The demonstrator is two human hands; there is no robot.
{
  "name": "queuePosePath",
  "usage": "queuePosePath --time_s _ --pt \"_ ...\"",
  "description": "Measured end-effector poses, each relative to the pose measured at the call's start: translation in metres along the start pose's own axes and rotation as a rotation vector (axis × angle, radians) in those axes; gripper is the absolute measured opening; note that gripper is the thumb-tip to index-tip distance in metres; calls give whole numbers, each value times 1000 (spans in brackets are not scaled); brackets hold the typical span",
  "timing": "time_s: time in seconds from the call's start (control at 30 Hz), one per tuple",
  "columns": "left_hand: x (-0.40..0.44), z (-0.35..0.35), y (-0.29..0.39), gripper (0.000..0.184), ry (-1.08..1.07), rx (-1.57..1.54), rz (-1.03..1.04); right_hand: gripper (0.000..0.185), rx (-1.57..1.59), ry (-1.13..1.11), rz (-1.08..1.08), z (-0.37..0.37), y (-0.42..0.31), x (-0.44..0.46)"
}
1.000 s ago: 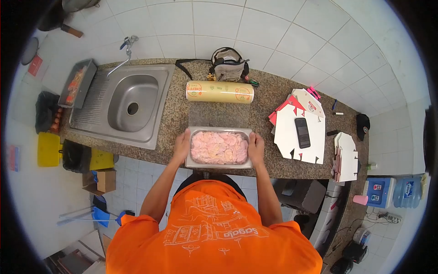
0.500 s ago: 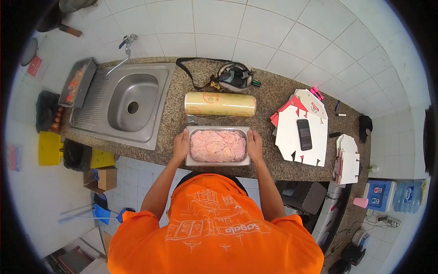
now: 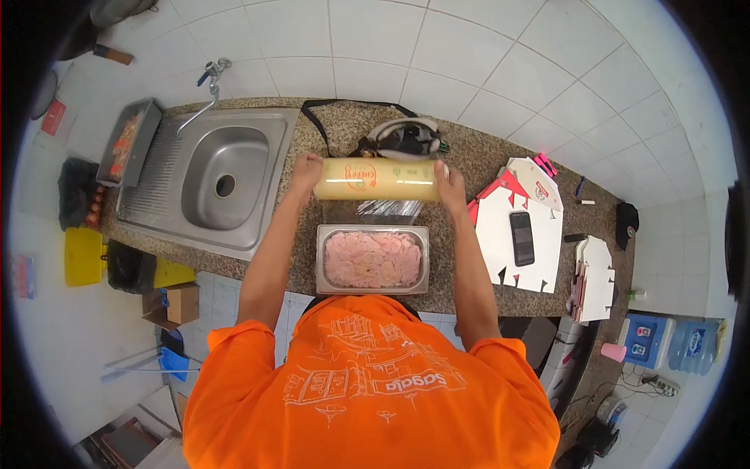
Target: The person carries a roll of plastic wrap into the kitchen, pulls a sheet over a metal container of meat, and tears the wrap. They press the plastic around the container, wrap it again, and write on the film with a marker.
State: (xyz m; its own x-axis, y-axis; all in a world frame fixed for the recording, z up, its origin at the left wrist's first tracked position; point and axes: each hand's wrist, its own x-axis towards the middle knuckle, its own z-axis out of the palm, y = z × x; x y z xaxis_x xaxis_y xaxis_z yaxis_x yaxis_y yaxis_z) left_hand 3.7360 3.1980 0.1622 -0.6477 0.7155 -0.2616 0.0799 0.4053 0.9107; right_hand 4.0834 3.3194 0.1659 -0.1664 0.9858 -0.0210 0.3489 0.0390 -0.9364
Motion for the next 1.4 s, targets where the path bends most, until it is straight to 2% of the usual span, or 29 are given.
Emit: queuePosePath --time_s 0.07,0.17,0.3,0.4,0.47,0.53,0.73,0.8,0.87,0.93,1.0,1.03,1.1,1.17,1.27,1.33,1.4 --pt "-14 -19 45 30 -117 -108 85 58 93 11 -51 -16 -53 -13" --pt "-73 -50 116 27 -155 -294 57 57 149 48 36 -34 -73 -24" --pt "-159 -81 121 26 -205 -315 74 55 182 41 60 -66 -115 -98" --pt "-231 -85 113 23 -221 -342 33 49 214 -6 108 -91 -107 -151" --pt "-263 -82 99 22 -213 -369 24 46 162 -7 181 -103 -90 -180" --pt "-284 -77 74 20 -199 -361 249 45 181 39 206 -103 -91 -216" --pt "-329 -116 39 17 -136 -353 198 42 236 78 164 -70 -105 -292" --pt "-337 -123 22 18 -104 -276 108 40 209 56 167 -62 -103 -309" --pt "-342 -118 -8 20 -106 -279 90 39 146 126 164 -58 -103 -321" --pt "-349 -113 -27 23 -113 -284 65 39 111 134 182 -59 -75 -330" --pt "-357 -101 -34 29 -75 -307 -48 39 70 146 200 -59 -51 -335" --pt "-355 -96 -50 37 -67 -274 -48 38 31 142 213 -58 -43 -338" --pt "-351 -93 -64 39 -48 -190 -112 38 -10 139 229 -52 -36 -340" --pt "-344 -93 -76 41 -28 -105 -175 34 162 145 237 -40 -33 -342" --pt "-326 -87 -101 44 -84 -146 -251 29 201 154 217 -26 -11 -344" --pt "-314 -73 -121 42 -1 -81 8 28 178 165 240 -23 -18 -341" --pt "-305 -68 -127 41 23 18 47 26 154 187 266 -20 -19 -340"
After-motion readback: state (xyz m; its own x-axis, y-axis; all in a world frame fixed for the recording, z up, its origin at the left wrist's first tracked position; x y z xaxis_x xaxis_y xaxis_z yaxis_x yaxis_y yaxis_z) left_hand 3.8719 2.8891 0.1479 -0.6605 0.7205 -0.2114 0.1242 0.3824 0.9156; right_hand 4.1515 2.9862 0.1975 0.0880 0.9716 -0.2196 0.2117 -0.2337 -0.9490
